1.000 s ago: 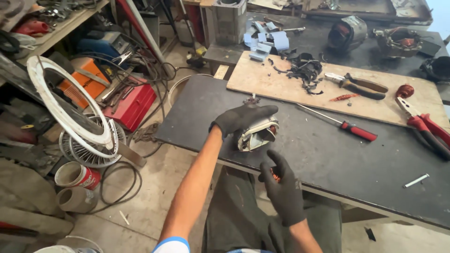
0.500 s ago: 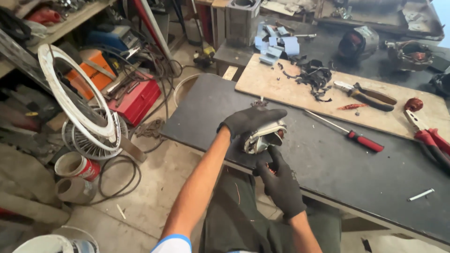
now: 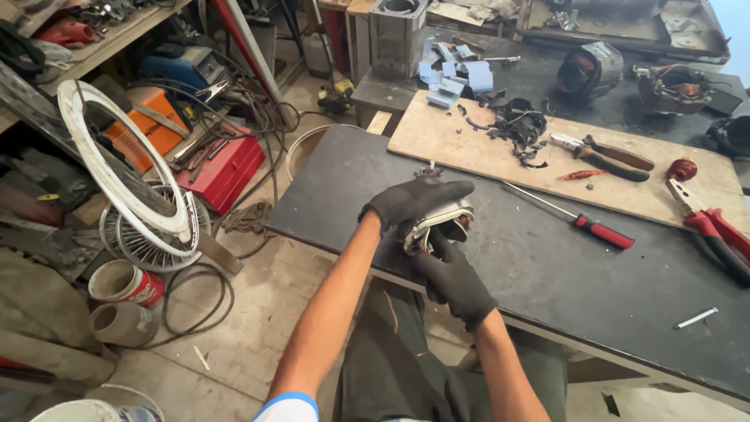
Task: Repairing an electric motor stator by manipulating copper windings and using hand tools
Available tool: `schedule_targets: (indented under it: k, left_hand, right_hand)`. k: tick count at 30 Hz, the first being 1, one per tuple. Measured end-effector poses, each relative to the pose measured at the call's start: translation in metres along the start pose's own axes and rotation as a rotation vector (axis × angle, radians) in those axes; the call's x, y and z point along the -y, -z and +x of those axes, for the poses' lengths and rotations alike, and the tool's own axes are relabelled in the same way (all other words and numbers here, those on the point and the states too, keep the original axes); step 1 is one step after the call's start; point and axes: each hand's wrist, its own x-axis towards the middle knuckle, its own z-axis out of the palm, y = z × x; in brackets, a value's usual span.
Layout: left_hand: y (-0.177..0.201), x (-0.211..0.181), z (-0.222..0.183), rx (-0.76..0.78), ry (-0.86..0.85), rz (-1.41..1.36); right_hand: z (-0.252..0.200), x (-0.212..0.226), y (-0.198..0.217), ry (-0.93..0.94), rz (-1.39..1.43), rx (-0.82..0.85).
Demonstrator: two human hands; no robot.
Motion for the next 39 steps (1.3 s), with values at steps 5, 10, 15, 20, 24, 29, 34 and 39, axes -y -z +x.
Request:
schedule_targets:
  k: [5,10,15,20,24,29,34,39]
  left_hand:
    - [0.009,-0.008,-0.029,0.007,-0.063,-0.13]
    - [-0.014,0.026,0.009,-0.295,-0.041,0.155]
    - [-0.016,0.03,0.01,-0.414,-0.107,0.19]
    - [-0.003,0.06,0.021,-0.141,-0.668,0.275]
    - [0.003,0.055,0.036,-0.03,-0.521,0.285]
    - [-0.009,0.012,0.023,-0.032,-0.059,0.354]
    - [-0.011,0.034,0.046,-0.06,-0.074,0.429]
    - [-0.011,0.029,0.033,-0.121,-0.018,0.36]
  right_hand:
    - [0.017,-0.015,0.003,0.004,0.126,0.029]
    - [0.006,-0.006,-0.004,0.049,0.179,-0.008]
    - [-0.001,-0.013,0.0,0.158,0.284,-0.005]
    - [-0.007,-0.016,0.008,0.123,0.731,0.231]
    - [0.013,-0.037,0.011,0.108,1.146,0.596]
    - [-0.009,-0.03,0.001,0.101,1.657,1.018]
    - [-0.017,-0.032,0.002,0.163,1.844,0.956]
    - [-0.001,-0.048,-0.001,0.22,1.781,0.94]
